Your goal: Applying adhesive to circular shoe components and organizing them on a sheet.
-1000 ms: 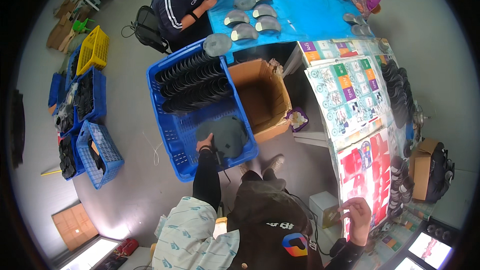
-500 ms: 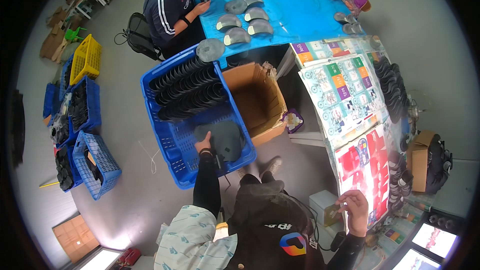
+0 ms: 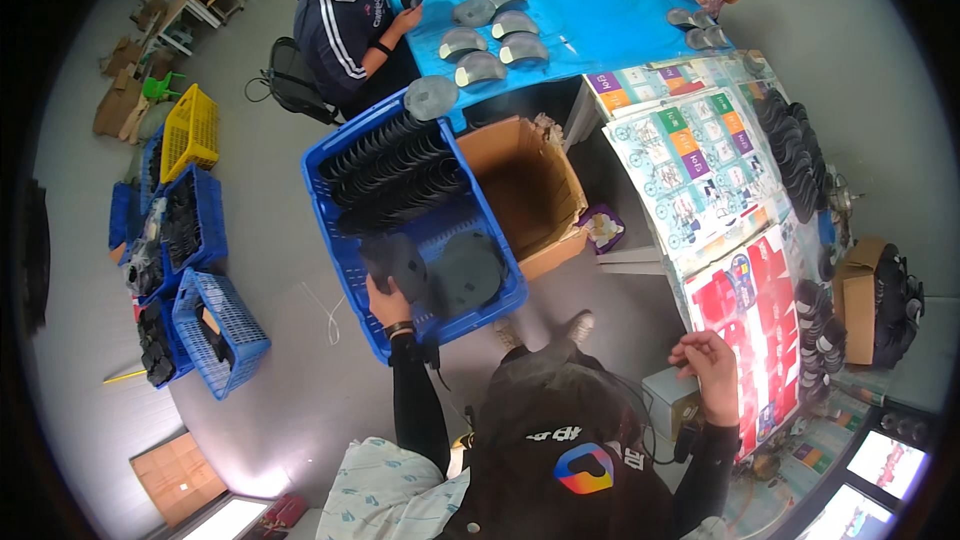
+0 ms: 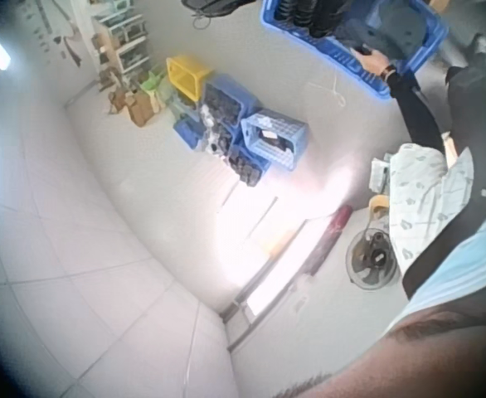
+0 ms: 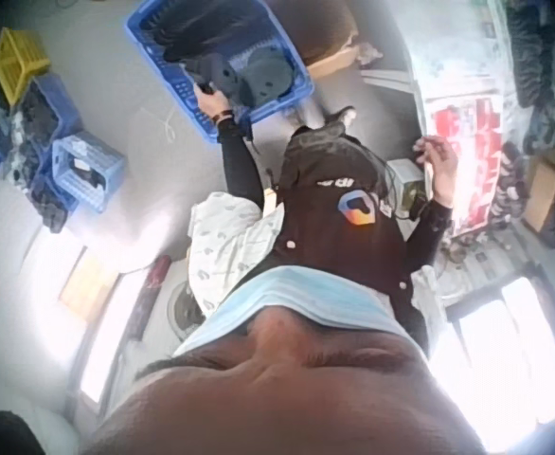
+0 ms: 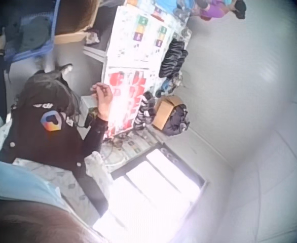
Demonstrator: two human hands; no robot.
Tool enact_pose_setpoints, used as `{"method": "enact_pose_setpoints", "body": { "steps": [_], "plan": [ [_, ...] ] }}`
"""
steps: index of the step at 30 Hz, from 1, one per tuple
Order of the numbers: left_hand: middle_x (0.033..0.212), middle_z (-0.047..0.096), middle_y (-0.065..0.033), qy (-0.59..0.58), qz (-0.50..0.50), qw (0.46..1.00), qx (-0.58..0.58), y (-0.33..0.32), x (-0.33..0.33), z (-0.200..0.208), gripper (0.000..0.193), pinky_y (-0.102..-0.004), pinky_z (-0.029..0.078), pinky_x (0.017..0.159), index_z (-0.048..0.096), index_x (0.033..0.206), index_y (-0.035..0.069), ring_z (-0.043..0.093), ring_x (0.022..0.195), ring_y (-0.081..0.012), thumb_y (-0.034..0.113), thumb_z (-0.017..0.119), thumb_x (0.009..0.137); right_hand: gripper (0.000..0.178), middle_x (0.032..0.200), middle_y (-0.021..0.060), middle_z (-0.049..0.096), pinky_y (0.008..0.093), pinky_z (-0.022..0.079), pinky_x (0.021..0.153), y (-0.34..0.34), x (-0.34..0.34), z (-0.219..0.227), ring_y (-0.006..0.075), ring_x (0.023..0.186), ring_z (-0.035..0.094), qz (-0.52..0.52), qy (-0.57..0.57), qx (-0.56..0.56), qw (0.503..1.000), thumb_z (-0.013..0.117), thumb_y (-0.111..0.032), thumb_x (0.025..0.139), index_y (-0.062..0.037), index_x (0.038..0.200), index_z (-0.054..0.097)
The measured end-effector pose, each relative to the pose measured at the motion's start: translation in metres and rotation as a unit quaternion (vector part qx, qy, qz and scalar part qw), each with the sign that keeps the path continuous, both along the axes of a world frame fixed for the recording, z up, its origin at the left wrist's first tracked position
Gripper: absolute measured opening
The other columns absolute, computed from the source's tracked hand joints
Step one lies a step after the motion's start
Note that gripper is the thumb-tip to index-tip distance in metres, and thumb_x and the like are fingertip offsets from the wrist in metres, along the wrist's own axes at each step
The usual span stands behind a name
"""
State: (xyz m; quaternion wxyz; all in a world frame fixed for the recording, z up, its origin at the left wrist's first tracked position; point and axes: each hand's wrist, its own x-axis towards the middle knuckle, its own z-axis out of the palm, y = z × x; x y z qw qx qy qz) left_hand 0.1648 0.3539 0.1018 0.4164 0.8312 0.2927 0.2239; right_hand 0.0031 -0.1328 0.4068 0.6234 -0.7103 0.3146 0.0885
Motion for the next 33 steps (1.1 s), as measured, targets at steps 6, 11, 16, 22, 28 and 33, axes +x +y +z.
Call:
{"method": "enact_pose_setpoints", "body": {
  "steps": [6, 11, 16, 22, 28, 33],
  "plan": [
    [0.127, 0.064, -0.0095, -0.027, -0.211, 0.882, -0.420, -0.065, -0.044, 0.145, 0.046, -0.0371, 0.047, 0.101, 0.057, 0.133, 0.000, 0.062, 0.114, -0.0241, 0.005, 0.070, 0.089, 0.031, 0.117, 0.0111, 0.064, 0.0297, 0.054, 0.087, -0.003, 0.036, -0.038, 0.0179, 0.113, 0.063, 0.137, -0.043, 0.085, 0.986, 0.067, -0.013, 0.096, 0.0003, 0.122, 0.058],
    [0.137, 0.057, -0.0078, 0.033, -0.332, 0.761, -0.556, -0.188, -0.078, 0.211, 0.056, -0.0378, 0.040, 0.110, 0.048, 0.142, 0.001, 0.054, 0.125, -0.0235, -0.001, 0.067, 0.090, 0.091, 0.151, 0.0191, 0.041, 0.0363, 0.050, 0.100, 0.000, 0.064, -0.056, 0.0242, 0.128, 0.055, 0.224, -0.042, 0.245, 0.942, 0.080, -0.028, 0.088, -0.0011, 0.154, 0.023],
    [0.141, 0.054, -0.0121, 0.103, -0.407, 0.711, -0.564, -0.298, -0.101, 0.195, 0.055, -0.0411, 0.044, 0.110, 0.043, 0.146, 0.000, 0.053, 0.129, -0.0271, -0.002, 0.061, 0.094, 0.031, 0.098, 0.0207, 0.071, 0.0358, 0.054, 0.083, -0.062, 0.023, -0.078, 0.0328, 0.092, 0.071, 0.095, -0.206, -0.129, 0.965, 0.076, -0.018, 0.086, -0.0004, 0.110, 0.068],
    [0.142, 0.054, -0.0130, 0.232, -0.467, 0.642, -0.562, -0.417, -0.125, 0.159, 0.055, -0.0428, 0.045, 0.109, 0.044, 0.146, 0.000, 0.054, 0.128, -0.0276, -0.004, 0.061, 0.094, 0.020, 0.100, 0.0219, 0.071, 0.0414, 0.055, 0.075, -0.177, -0.054, -0.117, 0.0374, 0.087, 0.070, -0.033, -0.189, -0.260, 0.946, 0.065, -0.017, 0.094, -0.0024, 0.107, 0.071],
    [0.137, 0.058, -0.0126, 0.321, -0.448, 0.584, -0.596, -0.518, -0.139, 0.148, 0.050, -0.0443, 0.048, 0.106, 0.048, 0.143, 0.000, 0.059, 0.123, -0.0299, -0.005, 0.061, 0.094, 0.017, 0.091, 0.0211, 0.072, 0.0387, 0.055, 0.072, -0.247, -0.103, -0.167, 0.0360, 0.082, 0.071, -0.178, -0.153, -0.181, 0.955, 0.067, -0.015, 0.095, -0.0027, 0.105, 0.073],
    [0.136, 0.059, -0.0126, 0.314, -0.414, 0.605, -0.604, -0.533, -0.140, 0.135, 0.048, -0.0467, 0.048, 0.105, 0.049, 0.142, 0.001, 0.059, 0.122, -0.0305, -0.002, 0.060, 0.096, 0.016, 0.083, 0.0184, 0.070, 0.0341, 0.052, 0.068, -0.296, -0.105, -0.218, 0.0252, 0.073, 0.070, -0.275, -0.159, -0.156, 0.935, 0.066, -0.016, 0.097, -0.0030, 0.106, 0.071]
  ]
}}
